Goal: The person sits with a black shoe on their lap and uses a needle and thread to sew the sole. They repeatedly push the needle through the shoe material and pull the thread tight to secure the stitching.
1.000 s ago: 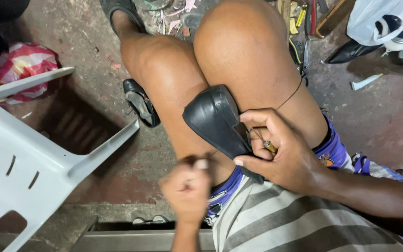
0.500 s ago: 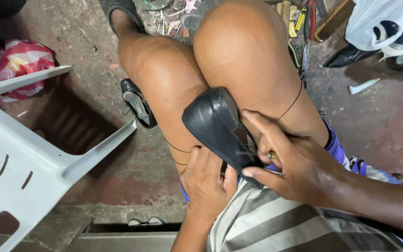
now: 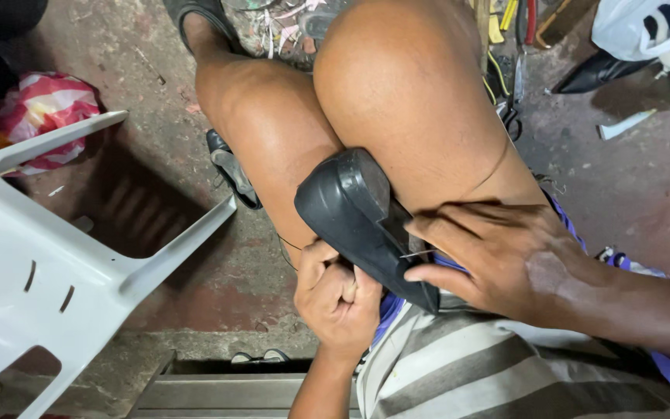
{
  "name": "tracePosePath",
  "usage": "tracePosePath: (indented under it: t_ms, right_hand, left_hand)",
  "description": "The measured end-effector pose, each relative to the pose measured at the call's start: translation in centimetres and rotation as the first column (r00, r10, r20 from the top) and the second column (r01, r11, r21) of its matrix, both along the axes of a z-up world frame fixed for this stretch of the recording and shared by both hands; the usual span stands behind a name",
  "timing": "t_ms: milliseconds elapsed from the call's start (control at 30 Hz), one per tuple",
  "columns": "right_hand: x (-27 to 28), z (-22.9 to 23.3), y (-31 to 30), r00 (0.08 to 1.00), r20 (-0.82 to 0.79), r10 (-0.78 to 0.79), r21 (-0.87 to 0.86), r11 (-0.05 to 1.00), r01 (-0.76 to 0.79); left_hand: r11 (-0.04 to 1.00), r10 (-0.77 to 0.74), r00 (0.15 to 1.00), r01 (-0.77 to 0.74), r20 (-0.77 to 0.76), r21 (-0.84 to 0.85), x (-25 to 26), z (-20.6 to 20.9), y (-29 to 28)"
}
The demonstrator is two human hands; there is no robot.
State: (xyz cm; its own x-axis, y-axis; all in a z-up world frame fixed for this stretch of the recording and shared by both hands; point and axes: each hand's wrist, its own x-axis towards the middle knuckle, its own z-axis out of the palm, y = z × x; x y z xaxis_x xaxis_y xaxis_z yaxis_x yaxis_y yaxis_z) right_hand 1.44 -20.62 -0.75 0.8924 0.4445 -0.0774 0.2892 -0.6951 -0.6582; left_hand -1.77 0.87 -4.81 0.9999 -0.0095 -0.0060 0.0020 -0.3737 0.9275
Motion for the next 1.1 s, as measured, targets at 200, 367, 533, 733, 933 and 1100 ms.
tracePosePath:
  t_ms: [200,367,533,733,933,1100]
  right_hand:
    - [0.4,-0.1,-1.6,0.932,-0.361,0.041,-0.076,0.994,-0.073]
    - [1.7,0.8,-3.4,0.903,-0.425,-0.061,0.406,0.879,0.25]
    - [1.4,-1.0,-2.5,0.702,-0.708,0.076,0.635,0.504,0.585]
    - [1.8,-1.3,-0.2,0.628,-0.778,0.004,0.446,0.708,0.548]
    - [1.8,-2.4,0.3,0.737,-0.671,-0.076,0.433,0.766,0.474]
    - [2.4,-2.6,-0.1,0.742,-0.662,-0.104,0.442,0.746,0.499]
  left_hand:
    - [0.996,-0.022,0.978,0.003,-0.208,-0.091,0.2,0.5,0.6]
    - [0.983,-0.175,0.939,0.183,-0.295,-0.001,2.2,2.9,0.4]
    - [0.864,-0.398,0.899,0.434,-0.182,0.256,3.4,2.6,1.1]
    - [0.834,-0.465,0.868,0.495,-0.174,0.243,4.4,2.5,1.6]
    - [0.861,-0.449,0.881,0.471,-0.152,0.192,5.0,2.0,2.0]
    - [0.891,-0.406,0.887,0.437,-0.218,0.119,5.7,2.6,2.1]
